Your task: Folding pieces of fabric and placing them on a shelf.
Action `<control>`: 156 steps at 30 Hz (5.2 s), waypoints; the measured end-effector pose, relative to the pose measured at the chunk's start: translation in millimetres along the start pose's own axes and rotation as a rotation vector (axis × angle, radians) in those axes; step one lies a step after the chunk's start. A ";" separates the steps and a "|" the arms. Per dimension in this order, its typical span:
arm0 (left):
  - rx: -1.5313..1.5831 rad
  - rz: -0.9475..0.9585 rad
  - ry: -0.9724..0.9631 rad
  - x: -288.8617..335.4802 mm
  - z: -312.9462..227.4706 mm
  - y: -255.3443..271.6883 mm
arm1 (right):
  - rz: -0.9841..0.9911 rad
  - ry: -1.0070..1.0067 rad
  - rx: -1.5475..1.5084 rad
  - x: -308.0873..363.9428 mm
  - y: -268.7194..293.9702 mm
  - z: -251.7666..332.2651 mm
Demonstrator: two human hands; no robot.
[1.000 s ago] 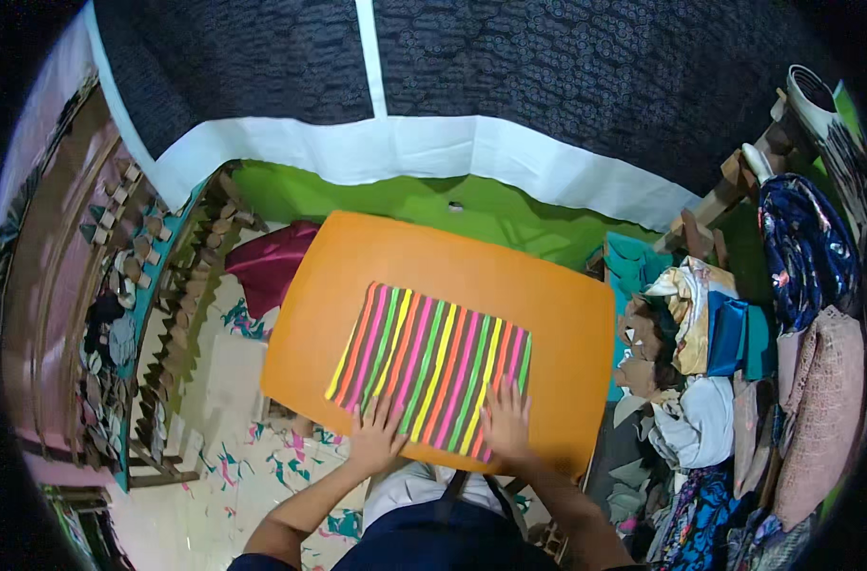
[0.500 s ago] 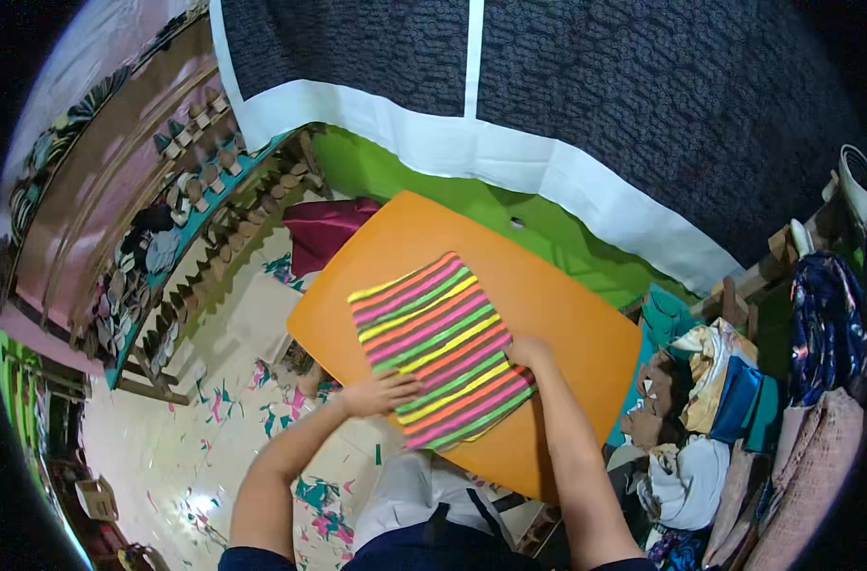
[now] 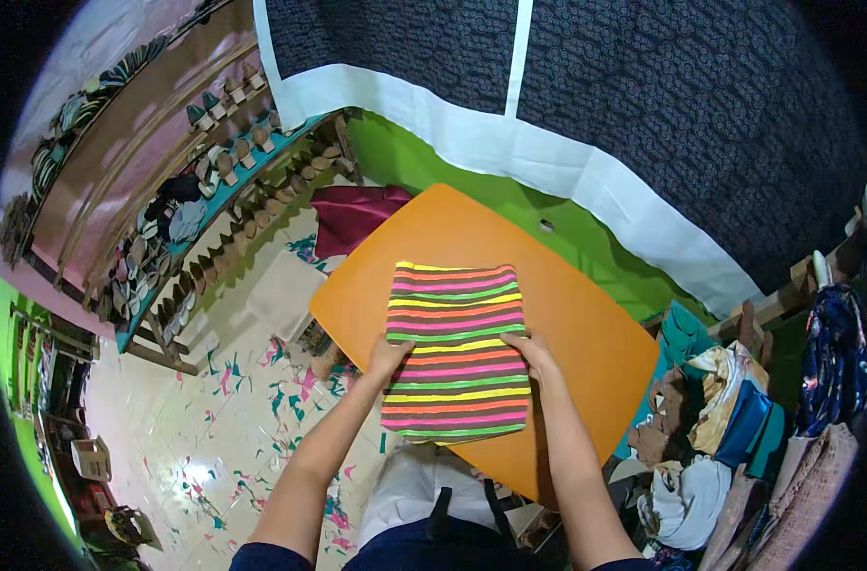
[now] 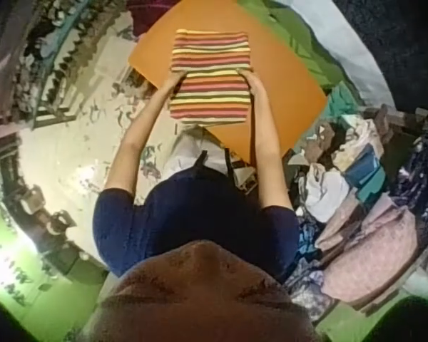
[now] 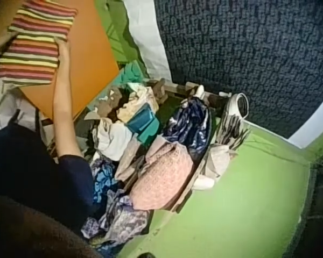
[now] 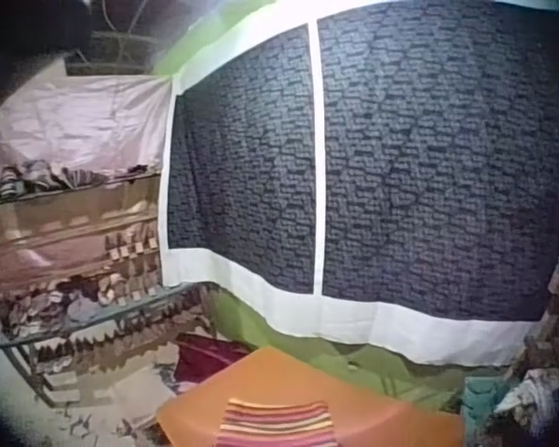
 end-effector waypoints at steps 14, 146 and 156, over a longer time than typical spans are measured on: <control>0.168 0.420 -0.060 -6.8 -167.6 1.0 | 0.138 0.354 -0.181 19.6 -14.7 183.0; -0.287 2.101 -0.666 876.2 -120.1 -303.5 | -1.979 1.271 -0.118 1000.5 -25.9 31.7; -0.213 1.638 -1.389 894.8 -143.1 -345.3 | -2.487 -0.503 0.737 1016.0 10.9 55.5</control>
Point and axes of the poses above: each hand's wrist, its own x-axis away from the middle knuckle, its own y-axis out of the back of the hand, z = x × y, the point moved 9 cm from there along -x, towards the middle knuckle, and after that the axes turned 9 degrees about y, right-handed, at the moved point
